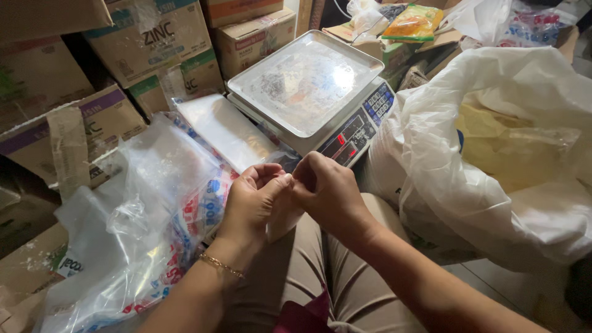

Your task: The person scoops a yellow powder from a large sack into small plastic bags, weighs each bag on a digital scale, and ties the bags shut. The process is repeated multiple times.

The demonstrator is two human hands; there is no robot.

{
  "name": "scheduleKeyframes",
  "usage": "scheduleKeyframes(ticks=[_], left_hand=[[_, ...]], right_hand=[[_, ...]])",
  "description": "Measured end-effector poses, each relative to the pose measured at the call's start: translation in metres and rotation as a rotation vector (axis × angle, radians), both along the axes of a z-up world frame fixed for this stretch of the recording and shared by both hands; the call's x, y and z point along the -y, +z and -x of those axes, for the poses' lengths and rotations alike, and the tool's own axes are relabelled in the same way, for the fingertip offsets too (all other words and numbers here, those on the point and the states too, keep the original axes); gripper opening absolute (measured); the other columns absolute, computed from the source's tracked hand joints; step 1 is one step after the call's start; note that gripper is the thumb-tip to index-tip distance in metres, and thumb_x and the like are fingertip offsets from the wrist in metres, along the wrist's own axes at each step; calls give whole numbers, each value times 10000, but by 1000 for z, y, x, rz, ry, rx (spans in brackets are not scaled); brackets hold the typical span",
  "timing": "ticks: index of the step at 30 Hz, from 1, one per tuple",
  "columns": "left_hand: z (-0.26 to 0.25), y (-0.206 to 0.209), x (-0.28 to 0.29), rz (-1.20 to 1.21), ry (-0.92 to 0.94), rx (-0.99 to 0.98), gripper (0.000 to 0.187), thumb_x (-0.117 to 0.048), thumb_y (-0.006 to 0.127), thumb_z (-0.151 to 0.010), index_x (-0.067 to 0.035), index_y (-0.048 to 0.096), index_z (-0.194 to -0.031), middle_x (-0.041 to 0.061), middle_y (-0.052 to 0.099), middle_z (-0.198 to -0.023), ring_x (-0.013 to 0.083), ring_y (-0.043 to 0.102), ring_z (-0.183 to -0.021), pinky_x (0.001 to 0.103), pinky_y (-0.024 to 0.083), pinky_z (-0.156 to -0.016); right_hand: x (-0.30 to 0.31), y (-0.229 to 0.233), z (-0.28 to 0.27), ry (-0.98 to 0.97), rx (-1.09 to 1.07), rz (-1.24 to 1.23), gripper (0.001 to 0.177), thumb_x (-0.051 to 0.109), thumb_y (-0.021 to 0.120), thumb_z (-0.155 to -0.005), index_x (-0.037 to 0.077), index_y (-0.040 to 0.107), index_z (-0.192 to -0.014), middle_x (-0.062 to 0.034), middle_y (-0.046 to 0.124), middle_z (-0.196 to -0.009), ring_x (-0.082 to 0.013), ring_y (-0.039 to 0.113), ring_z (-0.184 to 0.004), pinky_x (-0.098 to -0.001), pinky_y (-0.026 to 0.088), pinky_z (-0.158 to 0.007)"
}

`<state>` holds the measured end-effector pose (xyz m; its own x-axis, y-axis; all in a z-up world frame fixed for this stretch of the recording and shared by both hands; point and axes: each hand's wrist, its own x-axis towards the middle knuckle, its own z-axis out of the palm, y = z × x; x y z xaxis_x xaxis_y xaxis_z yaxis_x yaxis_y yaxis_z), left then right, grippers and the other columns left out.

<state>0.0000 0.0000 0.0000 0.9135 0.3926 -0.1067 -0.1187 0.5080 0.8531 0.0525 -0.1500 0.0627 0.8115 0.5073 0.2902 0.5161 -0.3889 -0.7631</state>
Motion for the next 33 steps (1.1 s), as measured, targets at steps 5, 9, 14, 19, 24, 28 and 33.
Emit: scheduleKeyframes(ticks=[5, 9, 14, 19, 24, 28, 33], left_hand=[[5, 17, 3, -93, 43, -33, 363, -27, 751, -859, 18, 586, -1179, 75, 679, -983, 119, 659, -863, 242, 562, -783], [5, 25, 6, -222, 55, -173, 298, -44, 681, -876, -31, 605, -1164, 82, 664, -919, 120, 641, -784, 257, 542, -677], [-11, 18, -7, -382, -264, -79, 249, -172, 588, -968, 38, 715, -925, 93, 674, -878, 117, 592, -757, 253, 506, -656], [-16, -2, -21, -746, -280, 86, 295, -196, 562, -968, 14, 754, -895, 74, 671, -929, 135, 615, -939, 278, 504, -840], [-7, -11, -20, -576, -215, 36, 259, -222, 607, -975, -8, 750, -960, 38, 667, -1009, 128, 634, -973, 273, 502, -882], [-1, -6, -21, -451, -221, 17, 184, -185, 630, -971, -25, 711, -1012, 45, 739, -978, 127, 672, -935, 270, 533, -876], [-1, -6, -17, -356, -230, 56, 186, -109, 668, -952, -16, 676, -1113, 57, 723, -1036, 126, 663, -975, 267, 545, -872]], right_hand=[[-7, 18, -17, 41, -106, 252, 238, 242, 787, -778, 44, 691, -867, -120, 733, -783, -222, 743, -738, -343, 566, -671], [-11, 19, -15, 145, 111, 210, 219, 171, 779, -754, 22, 641, -837, -147, 681, -768, -269, 715, -697, -368, 553, -633], [-4, 18, -16, 299, 421, 28, 204, 100, 729, -794, 28, 550, -862, -140, 595, -785, -318, 632, -702, -401, 517, -630], [-2, 10, -29, 164, 336, 26, 208, 87, 740, -752, 36, 556, -833, -122, 581, -726, -248, 586, -615, -360, 495, -584], [1, -2, -43, 259, -375, -139, 106, 96, 721, -855, 48, 640, -906, -22, 613, -804, -90, 564, -728, -262, 491, -622], [7, -5, -41, 181, -911, -263, 157, 225, 694, -935, 79, 648, -973, 9, 636, -801, -82, 579, -685, -237, 479, -598], [1, -6, -33, 278, -837, -357, 171, 183, 693, -952, 38, 674, -1040, -24, 637, -799, -83, 563, -681, -230, 477, -614]])
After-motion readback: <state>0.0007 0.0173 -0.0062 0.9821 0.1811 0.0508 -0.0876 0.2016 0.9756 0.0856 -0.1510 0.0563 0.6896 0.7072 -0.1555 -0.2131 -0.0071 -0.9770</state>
